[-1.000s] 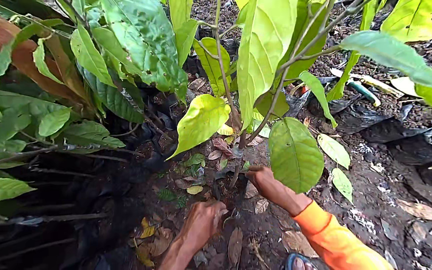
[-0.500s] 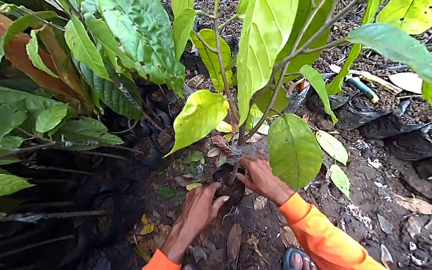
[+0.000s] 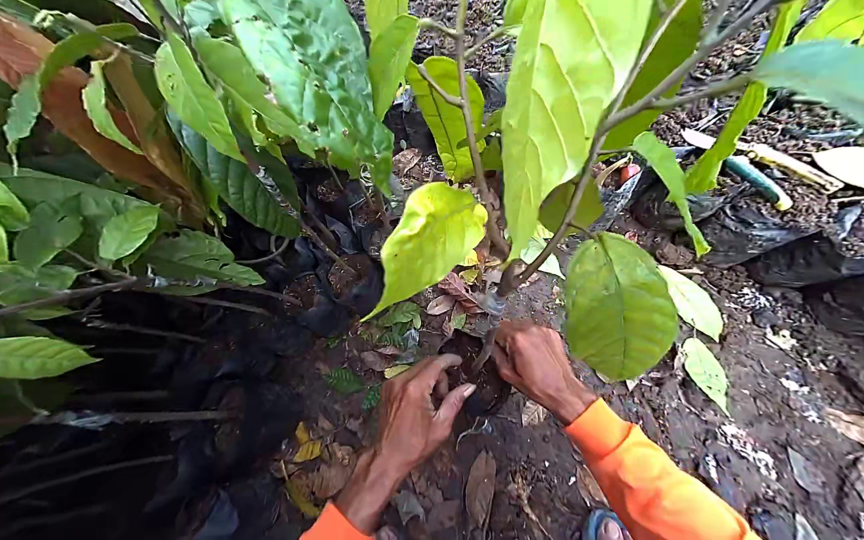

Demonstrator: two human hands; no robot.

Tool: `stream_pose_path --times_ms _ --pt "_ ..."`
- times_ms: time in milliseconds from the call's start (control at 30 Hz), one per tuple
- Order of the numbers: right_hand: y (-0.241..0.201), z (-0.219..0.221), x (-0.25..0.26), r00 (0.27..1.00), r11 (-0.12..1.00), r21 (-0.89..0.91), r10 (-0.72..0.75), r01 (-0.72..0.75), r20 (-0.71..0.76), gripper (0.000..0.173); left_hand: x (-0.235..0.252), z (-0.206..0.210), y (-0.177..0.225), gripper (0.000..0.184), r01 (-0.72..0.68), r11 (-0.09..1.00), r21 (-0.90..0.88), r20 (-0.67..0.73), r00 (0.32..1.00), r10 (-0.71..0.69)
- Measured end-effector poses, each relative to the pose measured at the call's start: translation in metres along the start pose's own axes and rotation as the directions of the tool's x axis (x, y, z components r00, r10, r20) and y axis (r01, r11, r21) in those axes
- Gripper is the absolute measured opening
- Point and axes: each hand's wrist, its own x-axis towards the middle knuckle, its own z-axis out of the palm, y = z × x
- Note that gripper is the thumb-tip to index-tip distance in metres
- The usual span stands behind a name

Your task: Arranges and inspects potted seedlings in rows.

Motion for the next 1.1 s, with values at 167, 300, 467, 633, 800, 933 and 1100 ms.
stream_pose_path --times_ms 167,300,467,633,800,933,1100 --pt "-0.020 -0.016 -0.001 1.000 0.992 0.123 0.023 -0.021 -0.017 0.014 0.029 0.019 0.023 0.032 -0.030 0.995 -0.095 0.134 0.990 0.042" --pt "-0.007 -0.008 -0.001 1.000 0.987 0.162 0.005 -0.003 -0.016 0.026 0.032 0.023 0.020 0.020 -0.092 0.986 -0.139 0.094 0.990 0.105" --pt "0.034 0.024 -0.010 0.996 0.900 0.426 0.080 -0.094 0.051 0.048 0.020 -0.006 0.019 0.018 -0.108 0.985 -0.133 -0.032 0.994 0.105" --pt "0.025 0.000 -0.007 0.993 0.926 0.362 0.093 -0.111 0.067 0.049 0.011 -0.060 0.028 0.019 -0.080 0.988 -0.135 -0.094 0.993 0.067" --pt "0.024 -0.007 -0.010 0.989 0.917 0.378 0.096 -0.131 0.111 0.047 -0.011 -0.113 0.015 0.018 -0.024 0.998 -0.061 -0.256 0.967 0.007" --pt "0.029 -0.001 -0.015 0.980 0.898 0.404 0.119 -0.173 0.156 0.046 -0.025 -0.146 -0.013 0.021 0.028 0.999 -0.039 -0.332 0.943 -0.039" --pt "0.029 0.001 -0.016 0.980 0.896 0.412 0.106 -0.167 0.167 0.043 -0.042 -0.169 -0.051 0.022 0.196 0.980 0.042 -0.380 0.910 -0.166"
